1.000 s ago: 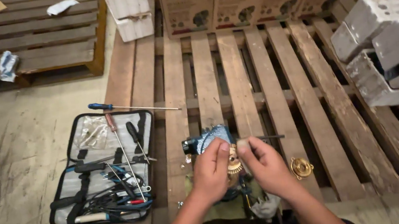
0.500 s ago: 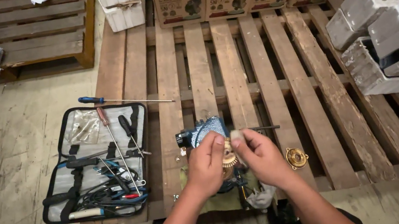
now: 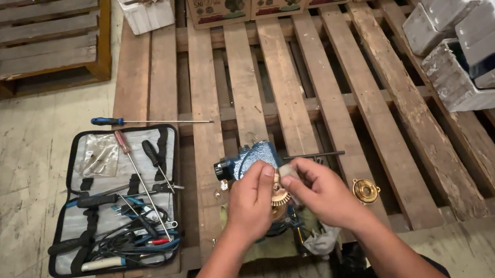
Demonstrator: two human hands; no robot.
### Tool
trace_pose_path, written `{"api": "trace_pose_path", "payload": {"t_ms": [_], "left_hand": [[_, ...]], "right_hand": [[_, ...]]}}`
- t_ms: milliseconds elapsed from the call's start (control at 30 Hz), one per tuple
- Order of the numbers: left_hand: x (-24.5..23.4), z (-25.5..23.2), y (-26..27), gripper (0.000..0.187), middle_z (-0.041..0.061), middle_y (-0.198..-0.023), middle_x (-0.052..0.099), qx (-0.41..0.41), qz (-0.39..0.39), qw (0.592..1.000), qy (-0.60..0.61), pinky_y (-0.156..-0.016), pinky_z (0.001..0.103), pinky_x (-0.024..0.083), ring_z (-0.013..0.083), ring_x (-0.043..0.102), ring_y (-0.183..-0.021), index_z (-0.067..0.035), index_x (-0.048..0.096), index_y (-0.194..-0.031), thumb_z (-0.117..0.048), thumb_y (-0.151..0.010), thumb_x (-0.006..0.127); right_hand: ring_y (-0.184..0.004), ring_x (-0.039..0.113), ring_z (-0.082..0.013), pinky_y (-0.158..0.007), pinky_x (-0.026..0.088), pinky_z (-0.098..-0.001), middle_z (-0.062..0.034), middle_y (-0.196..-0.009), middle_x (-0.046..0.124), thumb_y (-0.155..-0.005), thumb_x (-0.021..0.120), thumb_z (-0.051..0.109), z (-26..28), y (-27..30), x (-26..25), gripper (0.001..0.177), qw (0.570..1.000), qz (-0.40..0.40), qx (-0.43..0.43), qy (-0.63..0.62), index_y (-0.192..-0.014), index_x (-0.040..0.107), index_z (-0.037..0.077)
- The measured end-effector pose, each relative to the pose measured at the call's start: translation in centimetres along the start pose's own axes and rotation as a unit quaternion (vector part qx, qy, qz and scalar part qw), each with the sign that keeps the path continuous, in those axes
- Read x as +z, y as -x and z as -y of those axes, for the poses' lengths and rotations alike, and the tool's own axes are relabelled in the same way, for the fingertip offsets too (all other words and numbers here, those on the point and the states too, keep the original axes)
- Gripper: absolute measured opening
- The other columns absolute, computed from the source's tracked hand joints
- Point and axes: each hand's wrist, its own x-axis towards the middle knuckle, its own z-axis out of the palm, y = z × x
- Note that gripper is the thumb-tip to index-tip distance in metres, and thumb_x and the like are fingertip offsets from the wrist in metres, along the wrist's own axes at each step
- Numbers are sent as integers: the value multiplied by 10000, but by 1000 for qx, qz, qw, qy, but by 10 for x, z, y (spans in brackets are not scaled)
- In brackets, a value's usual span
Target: Cleaning a small brass gear component of a pump using a cloth
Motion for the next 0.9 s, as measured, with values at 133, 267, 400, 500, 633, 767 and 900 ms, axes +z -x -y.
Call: {"api": "trace_pose_path", "payload": {"t_ms": [133, 267, 400, 500, 633, 767, 900], "left_hand": [[0, -4, 3, 368, 252, -602, 587, 19, 37, 997, -62, -618, 526, 473, 522, 588, -648, -110, 594, -858, -341, -1057, 386], [6, -3, 4, 493, 110, -501, 551, 22, 15, 999, 44, -583, 390, 474, 280, 552, -514, -124, 593, -777, -370, -1087, 299], [3, 4, 4, 470, 122, -494, 558, 34, -4, 998, 50, -591, 393, 493, 238, 537, -529, -100, 604, -797, -334, -1087, 317], [9, -9, 7, 520, 163, -496, 533, 48, 10, 998, 35, -559, 422, 466, 304, 503, -488, -104, 565, -746, -375, -1092, 288], [10, -5, 5, 535, 112, -497, 557, 48, 1, 997, 58, -565, 392, 480, 262, 538, -492, -112, 574, -736, -373, -1094, 273], [7, -3, 5, 478, 128, -535, 530, 51, -22, 996, 71, -599, 397, 486, 224, 519, -569, -78, 596, -803, -341, -1088, 316], [12, 10, 6, 533, 164, -526, 602, 73, 7, 996, 54, -568, 412, 487, 296, 532, -484, -92, 631, -772, -349, -1087, 287]], "right_hand": [[-460, 585, -146, -506, 477, -272, -86, -458, 594, -967, 684, 186, -22, -8, 2, 292, 998, -52, 11, 30, -715, 661, 39], [-411, 617, -150, -459, 488, -258, -91, -435, 621, -956, 695, 205, -11, -5, 1, 341, 998, -63, 24, 19, -648, 657, 63], [-484, 657, -183, -479, 557, -299, -100, -542, 636, -930, 701, 91, -1, -1, -2, 196, 998, 5, 26, -59, -758, 654, 11], [-390, 618, -171, -398, 494, -267, -113, -446, 600, -934, 722, 149, -16, -3, 2, 292, 998, -33, 11, -45, -687, 652, 9], [-375, 622, -160, -381, 486, -239, -114, -438, 610, -943, 721, 175, -13, -2, 4, 329, 997, -67, 6, -37, -657, 662, 25], [-448, 663, -196, -437, 564, -303, -116, -495, 609, -939, 693, 87, 1, -1, -2, 249, 997, 2, 21, -74, -713, 648, -7], [-367, 586, -148, -378, 475, -261, -91, -391, 552, -951, 718, 168, -20, -3, 2, 371, 998, -28, -11, -57, -629, 619, 13]]}}
